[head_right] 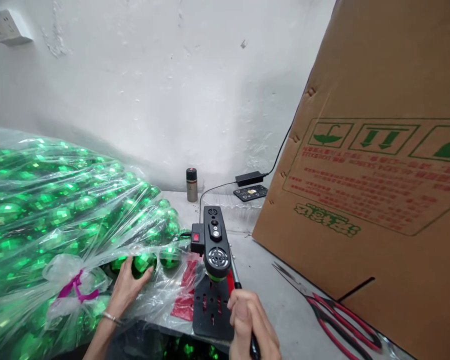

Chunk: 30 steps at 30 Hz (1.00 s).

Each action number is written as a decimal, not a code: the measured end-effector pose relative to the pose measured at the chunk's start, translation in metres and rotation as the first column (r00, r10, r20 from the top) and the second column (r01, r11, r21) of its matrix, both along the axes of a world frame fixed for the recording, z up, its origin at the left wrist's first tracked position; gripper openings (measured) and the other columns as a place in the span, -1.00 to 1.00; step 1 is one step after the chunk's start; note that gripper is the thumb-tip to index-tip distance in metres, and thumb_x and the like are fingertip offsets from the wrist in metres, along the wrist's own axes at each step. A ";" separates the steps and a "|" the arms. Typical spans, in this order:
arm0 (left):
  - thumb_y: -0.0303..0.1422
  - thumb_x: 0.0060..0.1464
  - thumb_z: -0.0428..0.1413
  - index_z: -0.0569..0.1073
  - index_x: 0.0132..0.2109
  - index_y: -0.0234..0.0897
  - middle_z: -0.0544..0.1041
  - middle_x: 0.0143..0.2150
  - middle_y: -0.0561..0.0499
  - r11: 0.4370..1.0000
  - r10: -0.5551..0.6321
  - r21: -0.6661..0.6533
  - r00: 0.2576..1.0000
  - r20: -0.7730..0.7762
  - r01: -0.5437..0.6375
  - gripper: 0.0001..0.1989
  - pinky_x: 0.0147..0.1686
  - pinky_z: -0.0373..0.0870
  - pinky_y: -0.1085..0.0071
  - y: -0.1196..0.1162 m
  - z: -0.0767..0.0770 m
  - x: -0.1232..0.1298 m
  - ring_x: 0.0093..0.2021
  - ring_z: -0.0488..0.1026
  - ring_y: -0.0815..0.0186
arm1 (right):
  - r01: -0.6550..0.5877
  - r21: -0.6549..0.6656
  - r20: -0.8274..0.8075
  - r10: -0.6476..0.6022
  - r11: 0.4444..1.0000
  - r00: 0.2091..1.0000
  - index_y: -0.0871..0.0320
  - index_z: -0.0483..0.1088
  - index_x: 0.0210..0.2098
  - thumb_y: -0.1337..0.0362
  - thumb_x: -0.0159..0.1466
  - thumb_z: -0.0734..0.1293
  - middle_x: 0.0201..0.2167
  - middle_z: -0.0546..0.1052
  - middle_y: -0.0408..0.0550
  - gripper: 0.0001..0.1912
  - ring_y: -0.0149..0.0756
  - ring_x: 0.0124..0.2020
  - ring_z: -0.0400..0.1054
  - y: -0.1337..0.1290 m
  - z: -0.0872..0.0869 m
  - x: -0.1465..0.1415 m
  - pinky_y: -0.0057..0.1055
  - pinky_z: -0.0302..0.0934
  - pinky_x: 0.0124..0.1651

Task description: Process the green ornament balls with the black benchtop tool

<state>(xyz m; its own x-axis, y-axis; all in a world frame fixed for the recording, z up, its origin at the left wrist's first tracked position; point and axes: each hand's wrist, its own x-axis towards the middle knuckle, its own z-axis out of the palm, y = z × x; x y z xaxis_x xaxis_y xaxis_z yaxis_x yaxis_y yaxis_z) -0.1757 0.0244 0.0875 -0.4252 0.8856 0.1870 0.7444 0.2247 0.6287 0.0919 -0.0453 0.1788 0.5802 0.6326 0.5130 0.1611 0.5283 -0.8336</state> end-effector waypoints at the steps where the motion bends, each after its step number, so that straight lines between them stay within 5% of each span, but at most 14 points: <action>1: 0.06 0.12 0.25 0.39 0.39 -0.32 0.58 0.30 -0.36 0.999 -0.004 0.049 0.994 0.106 -0.001 -0.17 0.32 0.51 -0.12 -0.011 0.000 0.004 0.35 0.55 -0.25 | -0.014 0.025 0.040 0.013 1.000 0.999 0.09 0.31 -0.48 0.03 0.55 0.38 -0.51 0.34 -0.17 -0.50 -0.40 -0.53 0.10 0.001 -0.002 0.003 -0.33 0.00 -0.44; 5: 0.19 -0.04 0.37 0.44 0.35 -0.20 0.58 0.31 -0.26 0.978 -0.152 0.191 0.903 0.403 0.079 -0.09 0.36 0.47 -0.15 -0.051 -0.005 0.036 0.34 0.54 -0.24 | -0.059 0.112 0.195 0.036 0.992 0.980 0.09 0.30 -0.49 0.17 0.58 0.33 -0.56 0.32 -0.17 -0.53 -0.38 -0.53 0.17 0.007 -0.003 0.014 -0.37 0.04 -0.46; 9: 0.32 -0.17 0.41 0.40 0.38 -0.23 0.54 0.34 -0.32 0.967 -0.243 0.207 0.765 0.597 0.146 0.11 0.33 0.51 -0.09 -0.067 -0.017 0.079 0.31 0.55 -0.24 | -0.059 0.119 0.209 0.033 0.991 0.977 0.08 0.27 -0.47 0.21 0.59 0.29 -0.55 0.32 -0.18 -0.54 -0.38 -0.52 0.20 0.008 0.005 0.015 -0.40 0.09 -0.46; 16: 0.34 0.28 0.06 0.25 0.48 -0.22 0.33 0.56 -0.30 0.969 -0.236 0.133 0.620 0.749 0.208 -0.09 0.60 0.12 -0.08 -0.053 -0.024 0.119 0.61 0.22 -0.14 | -0.131 0.150 0.336 0.074 0.980 0.939 0.08 0.27 -0.40 0.41 0.59 0.22 -0.50 0.35 -0.22 -0.62 -0.42 -0.45 0.30 0.010 0.016 0.020 -0.46 0.20 -0.35; 30: -0.04 0.10 0.39 0.38 0.39 -0.20 0.51 0.43 -0.33 0.901 -0.429 0.284 0.761 0.487 0.326 -0.21 0.50 0.29 -0.29 -0.030 -0.070 0.148 0.46 0.43 -0.26 | -0.162 0.123 0.393 0.102 0.979 0.914 0.06 0.24 -0.37 0.48 0.56 0.20 -0.48 0.31 -0.24 -0.64 -0.45 -0.45 0.28 0.008 0.027 0.023 -0.51 0.21 -0.37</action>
<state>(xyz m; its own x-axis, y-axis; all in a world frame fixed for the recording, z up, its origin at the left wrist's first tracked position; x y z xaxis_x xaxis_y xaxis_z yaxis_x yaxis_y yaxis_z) -0.0281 -0.0060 0.0178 -0.1395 0.9699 0.1995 0.2873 -0.1531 0.9455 0.1152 -0.0378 0.2055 0.2370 0.5882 0.7732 0.3722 0.6802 -0.6315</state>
